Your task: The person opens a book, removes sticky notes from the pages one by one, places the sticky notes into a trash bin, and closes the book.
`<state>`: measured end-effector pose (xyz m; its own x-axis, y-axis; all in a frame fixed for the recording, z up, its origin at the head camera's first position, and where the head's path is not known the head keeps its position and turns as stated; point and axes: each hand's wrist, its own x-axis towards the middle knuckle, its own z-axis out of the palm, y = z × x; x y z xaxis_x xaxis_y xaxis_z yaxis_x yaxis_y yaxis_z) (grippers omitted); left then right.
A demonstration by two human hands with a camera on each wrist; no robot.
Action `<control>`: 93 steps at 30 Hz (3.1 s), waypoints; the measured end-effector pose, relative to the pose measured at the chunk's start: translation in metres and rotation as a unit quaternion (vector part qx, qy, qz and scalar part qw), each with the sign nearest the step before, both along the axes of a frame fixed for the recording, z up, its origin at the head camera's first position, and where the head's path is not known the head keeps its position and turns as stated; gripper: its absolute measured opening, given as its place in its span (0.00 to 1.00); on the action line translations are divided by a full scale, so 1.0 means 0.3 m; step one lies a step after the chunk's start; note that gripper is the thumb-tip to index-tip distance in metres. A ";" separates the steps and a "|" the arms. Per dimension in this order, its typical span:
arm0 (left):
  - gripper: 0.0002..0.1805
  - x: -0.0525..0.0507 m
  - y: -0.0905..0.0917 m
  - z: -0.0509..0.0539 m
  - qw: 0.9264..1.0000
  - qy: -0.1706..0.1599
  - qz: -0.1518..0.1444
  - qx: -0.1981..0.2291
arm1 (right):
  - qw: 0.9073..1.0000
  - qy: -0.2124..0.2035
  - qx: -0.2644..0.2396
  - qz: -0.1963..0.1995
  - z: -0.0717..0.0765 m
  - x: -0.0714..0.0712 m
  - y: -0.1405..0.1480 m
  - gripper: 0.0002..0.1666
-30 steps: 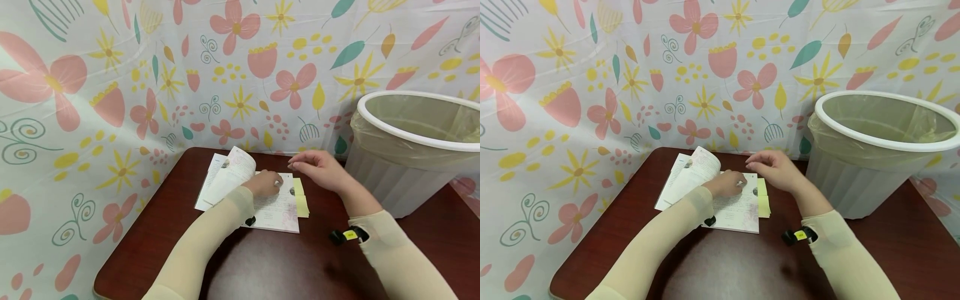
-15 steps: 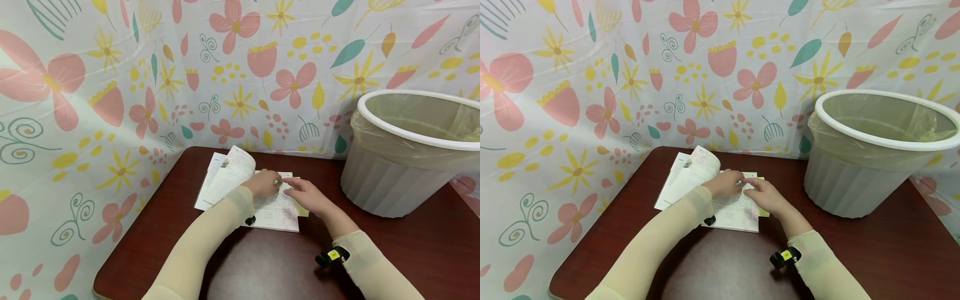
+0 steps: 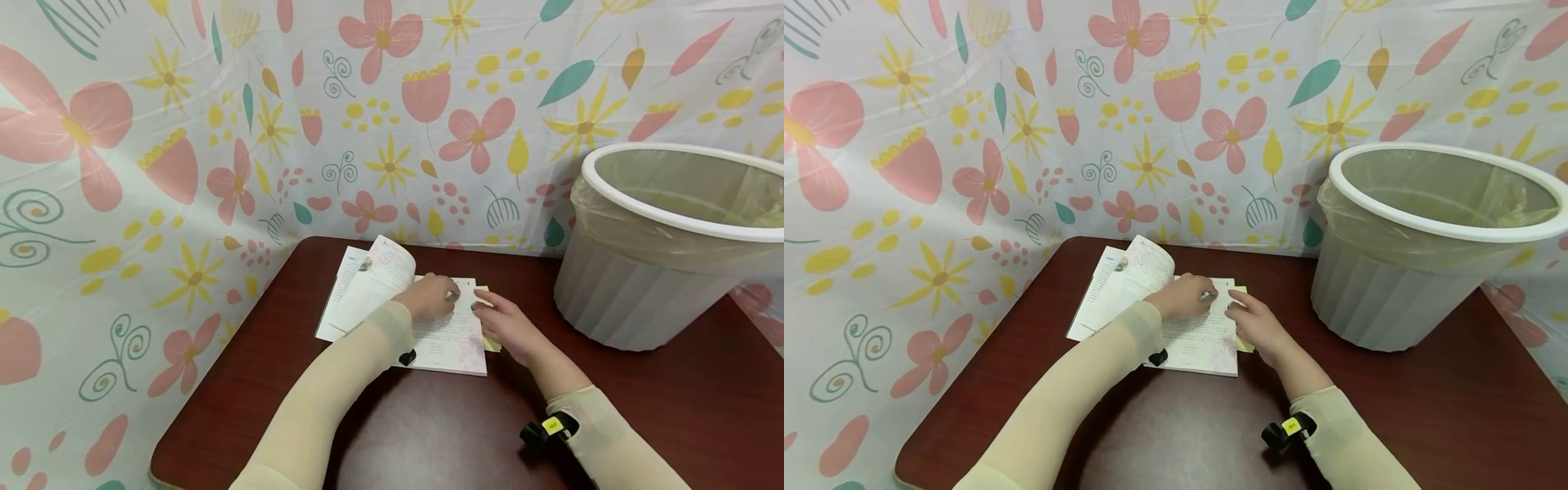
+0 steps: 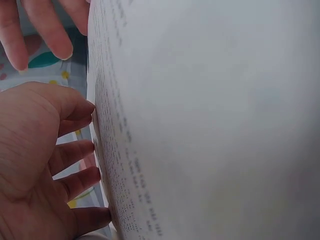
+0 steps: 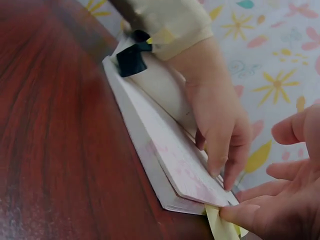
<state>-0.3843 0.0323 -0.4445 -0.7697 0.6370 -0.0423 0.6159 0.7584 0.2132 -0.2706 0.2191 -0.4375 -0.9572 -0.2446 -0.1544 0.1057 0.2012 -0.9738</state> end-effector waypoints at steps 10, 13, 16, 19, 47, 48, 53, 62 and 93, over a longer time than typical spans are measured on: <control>0.21 -0.005 0.001 0.000 1.000 0.001 0.004 -0.007 | 0.995 -0.026 -0.084 -0.053 0.010 -0.011 0.026 0.38; 0.21 -0.004 0.002 0.000 1.000 0.000 0.004 -0.010 | 0.994 -0.028 -0.091 -0.062 0.006 -0.010 0.029 0.38; 0.21 -0.003 0.003 0.000 1.000 -0.001 0.005 -0.009 | 0.992 -0.031 -0.103 -0.068 -0.001 -0.011 0.030 0.37; 0.21 0.000 0.002 0.002 1.000 -0.001 0.005 -0.007 | 0.989 -0.037 -0.121 -0.074 -0.005 -0.013 0.029 0.36; 0.20 0.007 -0.004 0.006 0.999 -0.020 0.017 0.028 | 0.963 -0.088 -0.251 -0.051 -0.065 -0.031 0.020 0.37; 0.21 0.008 -0.005 0.008 0.999 -0.023 0.018 0.032 | 0.964 -0.087 -0.248 -0.044 -0.067 -0.029 0.017 0.37; 0.21 0.006 -0.011 0.020 0.998 -0.043 0.014 0.049 | 0.966 -0.090 -0.242 -0.028 -0.077 -0.025 0.005 0.38; 0.23 -0.010 -0.042 0.073 0.985 -0.106 0.031 0.133 | 0.968 -0.096 -0.229 -0.039 -0.079 -0.027 0.004 0.38; 0.33 0.042 -0.333 0.100 0.994 -0.101 0.031 -0.003 | 0.970 -0.093 -0.220 -0.033 -0.066 -0.019 0.018 0.35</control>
<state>-0.3717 -0.0675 -0.4144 -0.7827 0.5882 -0.2037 0.5134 0.7950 0.3230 -0.2762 0.2246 -0.4572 -0.9385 -0.2661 -0.2201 0.2865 -0.2437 -0.9266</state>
